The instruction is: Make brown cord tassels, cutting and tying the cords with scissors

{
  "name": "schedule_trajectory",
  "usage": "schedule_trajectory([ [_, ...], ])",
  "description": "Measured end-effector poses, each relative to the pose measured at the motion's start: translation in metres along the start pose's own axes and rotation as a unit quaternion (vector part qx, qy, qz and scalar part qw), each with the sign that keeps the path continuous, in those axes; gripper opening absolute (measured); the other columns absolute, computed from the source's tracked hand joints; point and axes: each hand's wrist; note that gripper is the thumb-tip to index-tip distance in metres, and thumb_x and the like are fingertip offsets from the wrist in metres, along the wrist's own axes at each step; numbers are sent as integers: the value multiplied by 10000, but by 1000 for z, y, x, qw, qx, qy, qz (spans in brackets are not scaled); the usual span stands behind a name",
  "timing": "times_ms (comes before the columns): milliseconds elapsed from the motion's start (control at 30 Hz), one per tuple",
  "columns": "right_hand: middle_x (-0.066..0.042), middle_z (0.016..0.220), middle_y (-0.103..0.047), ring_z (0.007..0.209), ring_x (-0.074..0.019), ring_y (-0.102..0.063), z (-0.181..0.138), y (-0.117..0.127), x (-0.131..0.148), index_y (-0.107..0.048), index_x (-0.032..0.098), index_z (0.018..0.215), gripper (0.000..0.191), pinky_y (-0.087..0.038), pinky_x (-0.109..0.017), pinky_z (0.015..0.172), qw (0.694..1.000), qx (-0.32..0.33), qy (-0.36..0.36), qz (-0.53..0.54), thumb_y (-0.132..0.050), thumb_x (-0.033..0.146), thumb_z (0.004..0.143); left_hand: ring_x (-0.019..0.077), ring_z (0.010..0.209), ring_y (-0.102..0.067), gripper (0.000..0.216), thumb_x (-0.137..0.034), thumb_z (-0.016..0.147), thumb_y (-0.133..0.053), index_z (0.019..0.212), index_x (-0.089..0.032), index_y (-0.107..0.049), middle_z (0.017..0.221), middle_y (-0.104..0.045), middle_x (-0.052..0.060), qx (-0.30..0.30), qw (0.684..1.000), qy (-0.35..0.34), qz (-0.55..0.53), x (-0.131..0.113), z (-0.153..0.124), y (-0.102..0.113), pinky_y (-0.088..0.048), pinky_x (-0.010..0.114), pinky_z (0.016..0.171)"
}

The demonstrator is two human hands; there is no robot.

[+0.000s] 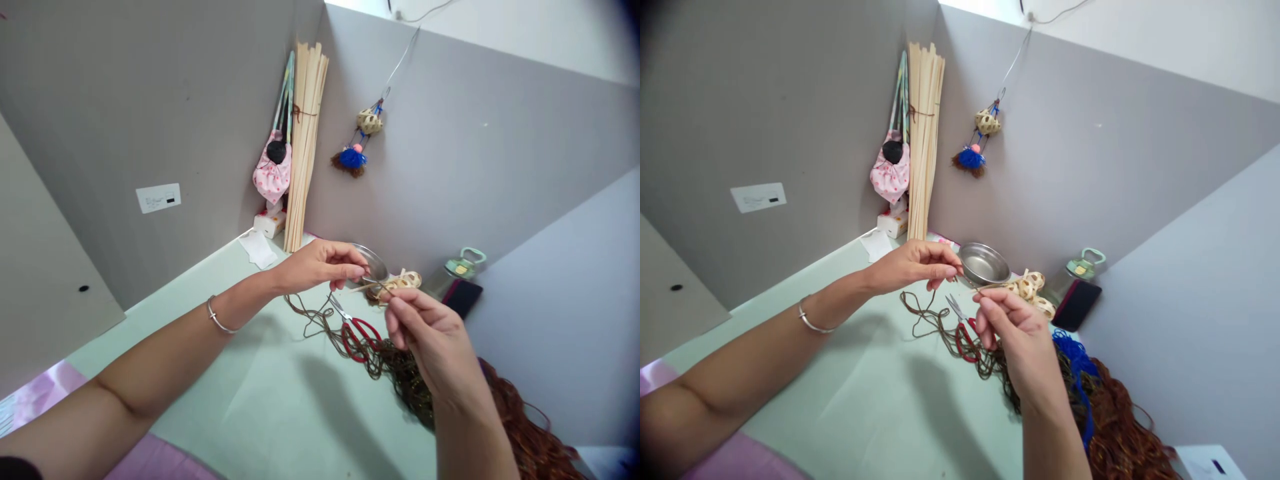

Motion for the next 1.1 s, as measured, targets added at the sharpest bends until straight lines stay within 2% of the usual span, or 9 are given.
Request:
schedule_trajectory([
  [133, 18, 606, -605, 555, -121, -534, 1, 14, 4, -693, 224, 854, 202, -438, -236, 539, 996, 11, 28, -84, -664, 422, 888, 70, 593, -532, 258, -353, 792, -711, 924, -135, -671, 772, -627, 7, -42, 998, 6, -45, 18, 8, 5, -450, 215, 544],
  [233, -48, 972, -696, 882, -203, -613, 1, 14, 6, -712, 243, 1002, 228, -489, -307, 769, 975, 58, 44, -211, -683, 426, 869, 69, 600, -524, 248, -361, 811, -697, 922, -141, -673, 785, -627, 9, -43, 998, -14, -50, 20, 7, 1, -441, 218, 547],
  [333, -76, 1193, -642, 868, -192, -614, 0, 5, 5, -600, 281, 1255, 423, -505, -309, 708, 987, 41, 37, -153, -682, 430, 867, 72, 622, -514, 198, -331, 827, -682, 891, -144, -672, 783, -626, 10, -13, 1000, -16, -11, 11, 2, -10, -433, 217, 566],
  [500, -18, 806, -683, 570, -123, -579, 0, -12, 0, -581, 252, 1196, 388, -464, -240, 510, 996, 76, -32, 39, -719, 370, 854, 94, 712, -540, 129, -280, 828, -673, 842, -152, -678, 811, -636, 22, -1, 998, -43, 43, -2, -5, -22, -431, 224, 637],
  [633, 20, 578, -595, 491, -88, -500, 1, -8, -1, -659, 192, 817, 186, -389, -194, 457, 999, 0, -24, 40, -741, 358, 839, 71, 594, -466, 208, -359, 834, -676, 854, -152, -679, 709, -578, -11, -36, 998, -38, 24, 6, -2, -18, -389, 215, 554],
  [767, 70, 425, -421, 414, -76, -337, -1, 1, 4, -689, 205, 790, 164, -254, -202, 406, 996, -68, 33, 53, -768, 349, 803, 90, 641, -526, 245, -397, 874, -614, 853, -159, -669, 733, -587, 0, -27, 999, -1, -41, 20, 5, -8, -456, 231, 604],
  [900, 35, 558, -526, 455, -74, -331, -8, 2, 8, -718, 213, 807, 110, -257, -219, 417, 989, -99, 105, 40, -780, 302, 785, 140, 894, -596, 183, -348, 863, -623, 843, -173, -671, 956, -639, 41, 31, 999, 13, -31, 24, 6, -7, -508, 295, 807],
  [1000, -13, 790, -645, 524, -75, -399, -9, -3, 6, -724, 215, 852, 82, -320, -213, 442, 985, -121, 119, -14, -753, 285, 821, 160, 1028, -581, 130, -295, 867, -627, 853, -194, -708, 1045, -639, 43, 75, 987, -39, 133, 16, 0, -14, -432, 326, 972],
  [1100, 7, 726, -625, 506, -73, -415, -6, -10, 0, -687, 227, 889, 88, -332, -197, 430, 990, -103, 92, -25, -706, 312, 872, 181, 1047, -559, 128, -279, 873, -624, 851, -215, -733, 1016, -624, 41, 71, 953, -93, 279, 5, -8, -21, -399, 340, 990],
])
Point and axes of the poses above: each hand's wrist, its own z-axis towards the middle knuckle, its own y-axis out of the back of the hand, x = y × z
